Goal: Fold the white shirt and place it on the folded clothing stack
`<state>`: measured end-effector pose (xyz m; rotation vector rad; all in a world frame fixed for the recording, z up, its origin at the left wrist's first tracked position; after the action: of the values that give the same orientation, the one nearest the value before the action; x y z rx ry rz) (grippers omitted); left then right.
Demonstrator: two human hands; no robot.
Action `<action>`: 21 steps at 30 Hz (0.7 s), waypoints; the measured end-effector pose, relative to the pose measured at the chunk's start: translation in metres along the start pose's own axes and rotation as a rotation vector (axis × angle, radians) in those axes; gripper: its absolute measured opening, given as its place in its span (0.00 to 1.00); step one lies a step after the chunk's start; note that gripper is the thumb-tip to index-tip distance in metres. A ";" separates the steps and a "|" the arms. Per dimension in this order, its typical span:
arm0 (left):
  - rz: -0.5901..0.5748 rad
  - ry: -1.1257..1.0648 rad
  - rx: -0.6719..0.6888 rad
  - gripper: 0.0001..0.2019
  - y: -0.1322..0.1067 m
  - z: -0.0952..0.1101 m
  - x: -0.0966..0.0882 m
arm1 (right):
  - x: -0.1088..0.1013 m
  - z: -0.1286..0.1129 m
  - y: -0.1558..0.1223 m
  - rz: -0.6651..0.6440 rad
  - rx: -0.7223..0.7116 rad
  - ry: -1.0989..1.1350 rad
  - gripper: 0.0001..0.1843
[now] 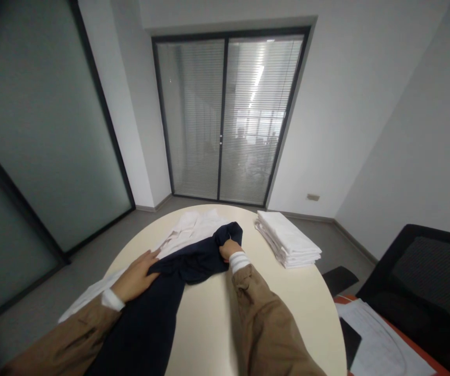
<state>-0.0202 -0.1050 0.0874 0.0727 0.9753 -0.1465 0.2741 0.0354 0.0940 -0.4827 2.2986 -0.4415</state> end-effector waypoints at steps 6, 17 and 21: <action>0.124 -0.158 0.035 0.24 0.013 0.004 -0.061 | -0.040 -0.062 0.021 0.108 -0.333 0.204 0.31; -0.026 0.312 -0.166 0.61 -0.041 0.017 0.022 | 0.039 -0.009 0.029 -0.243 -0.279 -0.409 0.66; 0.001 0.381 -0.138 0.28 -0.050 0.022 0.038 | 0.041 0.002 0.025 -0.119 -0.293 -0.477 0.45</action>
<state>0.0108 -0.1602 0.0680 -0.0272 1.3632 -0.0638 0.2430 0.0380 0.0572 -0.7797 1.8795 -0.0309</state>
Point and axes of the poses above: each hand's wrist, its own y-axis towards the middle knuckle, its own x-axis out of the palm, z = x × y, the point moved 1 cm from there along y, towards the middle knuckle, and after that the axes turned 14 degrees about -z, right-handed, at the moved point
